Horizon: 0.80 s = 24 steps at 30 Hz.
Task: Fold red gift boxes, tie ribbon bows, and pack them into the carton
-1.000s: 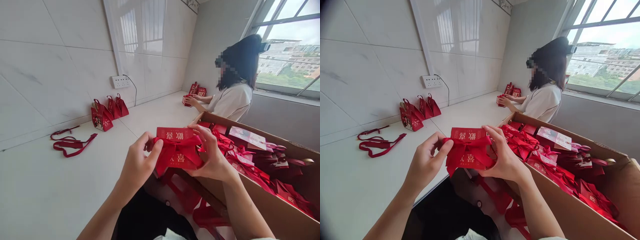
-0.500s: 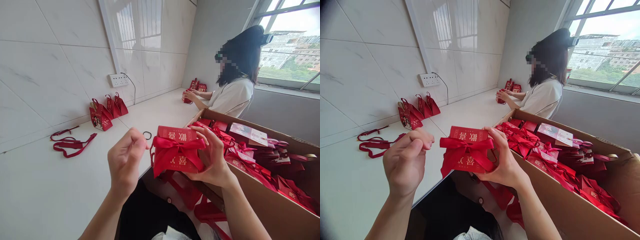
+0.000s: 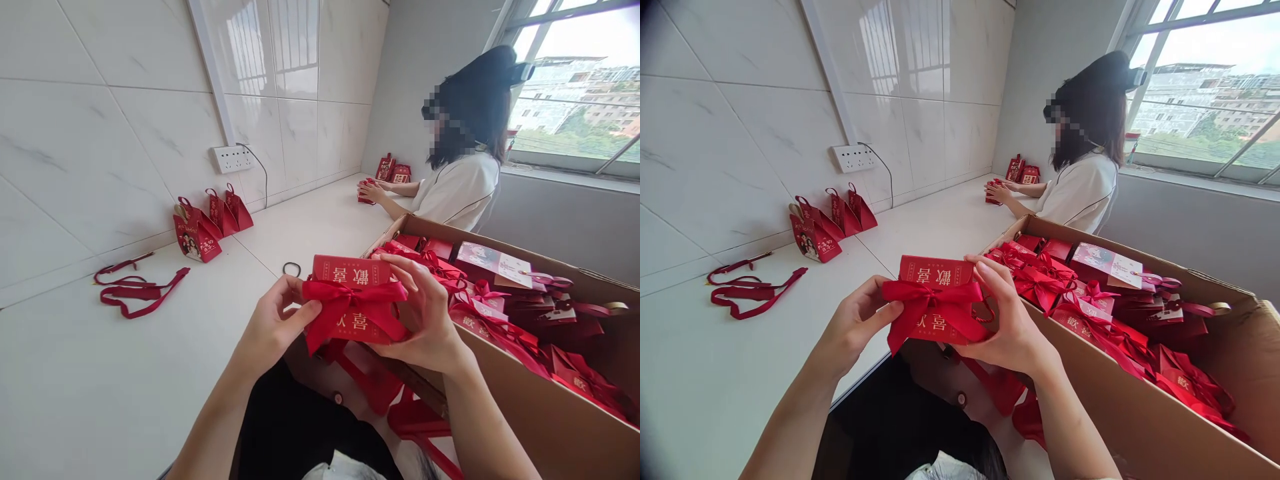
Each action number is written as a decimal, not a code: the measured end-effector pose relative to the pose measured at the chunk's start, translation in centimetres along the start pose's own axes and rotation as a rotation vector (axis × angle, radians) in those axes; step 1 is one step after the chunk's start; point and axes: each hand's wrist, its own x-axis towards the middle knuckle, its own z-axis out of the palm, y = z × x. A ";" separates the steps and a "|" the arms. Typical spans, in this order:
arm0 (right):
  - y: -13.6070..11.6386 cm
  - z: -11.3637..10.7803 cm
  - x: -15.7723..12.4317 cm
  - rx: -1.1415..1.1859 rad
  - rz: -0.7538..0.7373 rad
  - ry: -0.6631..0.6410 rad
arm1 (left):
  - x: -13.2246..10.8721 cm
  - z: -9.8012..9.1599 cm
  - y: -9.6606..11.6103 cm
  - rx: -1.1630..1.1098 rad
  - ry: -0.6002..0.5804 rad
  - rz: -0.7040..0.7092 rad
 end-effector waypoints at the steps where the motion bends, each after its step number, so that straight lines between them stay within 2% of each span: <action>1: 0.1 0.0 -0.1 0.009 0.019 -0.010 | 0.2 0.1 -0.2 0.022 0.009 -0.002; 4: 0.3 -0.1 -0.4 0.015 0.059 -0.013 | 0.5 0.4 -0.7 0.033 0.011 -0.023; 8: 0.4 -0.3 -0.6 -0.016 0.019 0.004 | 0.9 0.7 -1.3 -0.136 0.023 -0.030; 10: 0.3 -0.3 -0.7 0.004 0.013 -0.009 | 1.0 1.0 -1.4 -0.228 -0.038 -0.060; 13: -0.2 -0.3 -0.7 0.076 0.110 -0.034 | 1.2 1.9 -1.1 -0.282 -0.122 -0.084; 15: -0.5 -0.2 -0.7 0.115 0.192 -0.028 | 1.3 2.8 -0.9 -0.249 -0.056 -0.061; 17: -0.6 0.0 -0.8 0.181 0.246 -0.021 | 1.5 3.6 -1.1 -0.194 0.069 -0.021; 21: -0.2 0.9 -0.9 0.484 0.299 -0.032 | 2.0 4.7 -2.3 -0.154 0.308 0.069; 24: 0.4 2.2 -0.5 0.621 0.457 0.179 | 2.1 5.2 -3.3 -0.159 0.378 0.126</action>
